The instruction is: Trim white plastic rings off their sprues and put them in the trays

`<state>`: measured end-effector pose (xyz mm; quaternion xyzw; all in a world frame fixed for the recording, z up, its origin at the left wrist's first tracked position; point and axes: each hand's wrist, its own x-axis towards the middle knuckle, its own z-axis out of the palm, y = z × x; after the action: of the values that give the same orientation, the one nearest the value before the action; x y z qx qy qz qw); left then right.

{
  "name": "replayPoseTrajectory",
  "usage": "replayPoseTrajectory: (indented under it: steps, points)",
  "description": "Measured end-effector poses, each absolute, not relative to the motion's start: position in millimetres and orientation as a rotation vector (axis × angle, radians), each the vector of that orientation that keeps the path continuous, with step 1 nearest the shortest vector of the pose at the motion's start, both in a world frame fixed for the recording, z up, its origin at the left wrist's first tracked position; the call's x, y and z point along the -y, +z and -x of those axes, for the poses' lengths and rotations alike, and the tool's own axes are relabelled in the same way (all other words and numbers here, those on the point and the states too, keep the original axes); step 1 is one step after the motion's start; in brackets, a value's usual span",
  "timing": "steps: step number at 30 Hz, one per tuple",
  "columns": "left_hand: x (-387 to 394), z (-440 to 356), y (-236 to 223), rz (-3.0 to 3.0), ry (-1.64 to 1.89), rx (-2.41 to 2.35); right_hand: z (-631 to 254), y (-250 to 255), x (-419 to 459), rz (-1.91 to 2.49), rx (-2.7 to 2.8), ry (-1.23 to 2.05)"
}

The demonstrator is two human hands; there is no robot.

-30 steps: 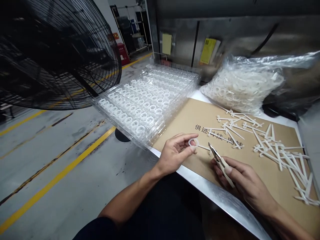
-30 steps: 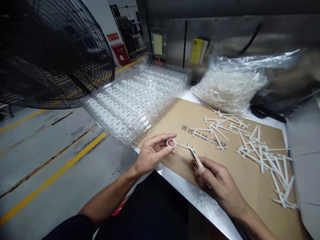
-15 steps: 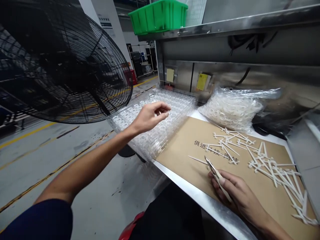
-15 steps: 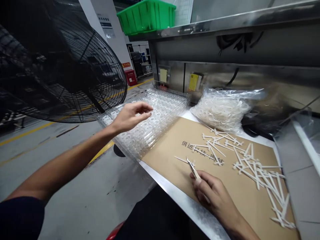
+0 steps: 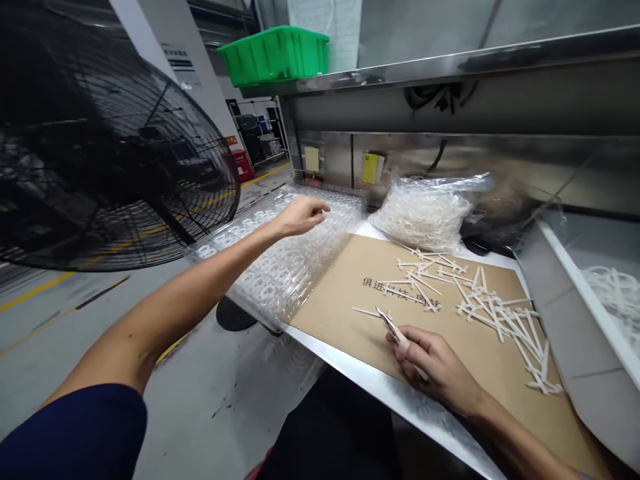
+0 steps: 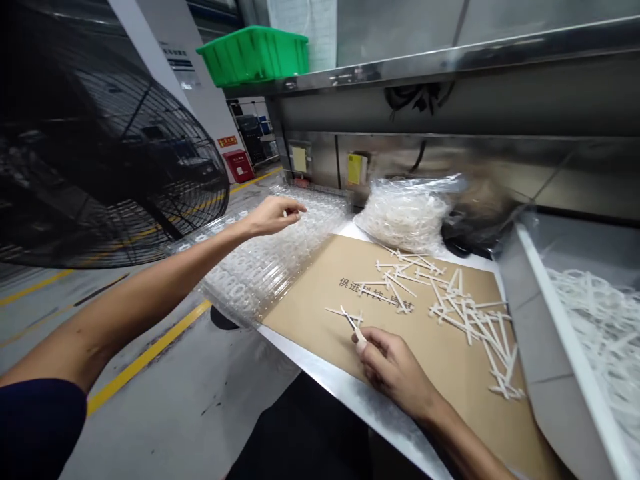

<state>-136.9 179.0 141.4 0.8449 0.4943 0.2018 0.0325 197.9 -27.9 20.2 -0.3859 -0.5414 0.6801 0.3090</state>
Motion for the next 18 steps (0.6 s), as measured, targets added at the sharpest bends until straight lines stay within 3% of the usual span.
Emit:
replayPoseTrajectory:
  steps: [10,18]
  points:
    - [-178.6,47.8,159.0,-2.748,0.575,-1.257,-186.7,12.9,17.3,0.759,1.155,1.980]
    - [-183.6,-43.8,144.2,-2.746,0.596,-1.034,-188.6,-6.9,-10.7,0.701,0.882,1.752]
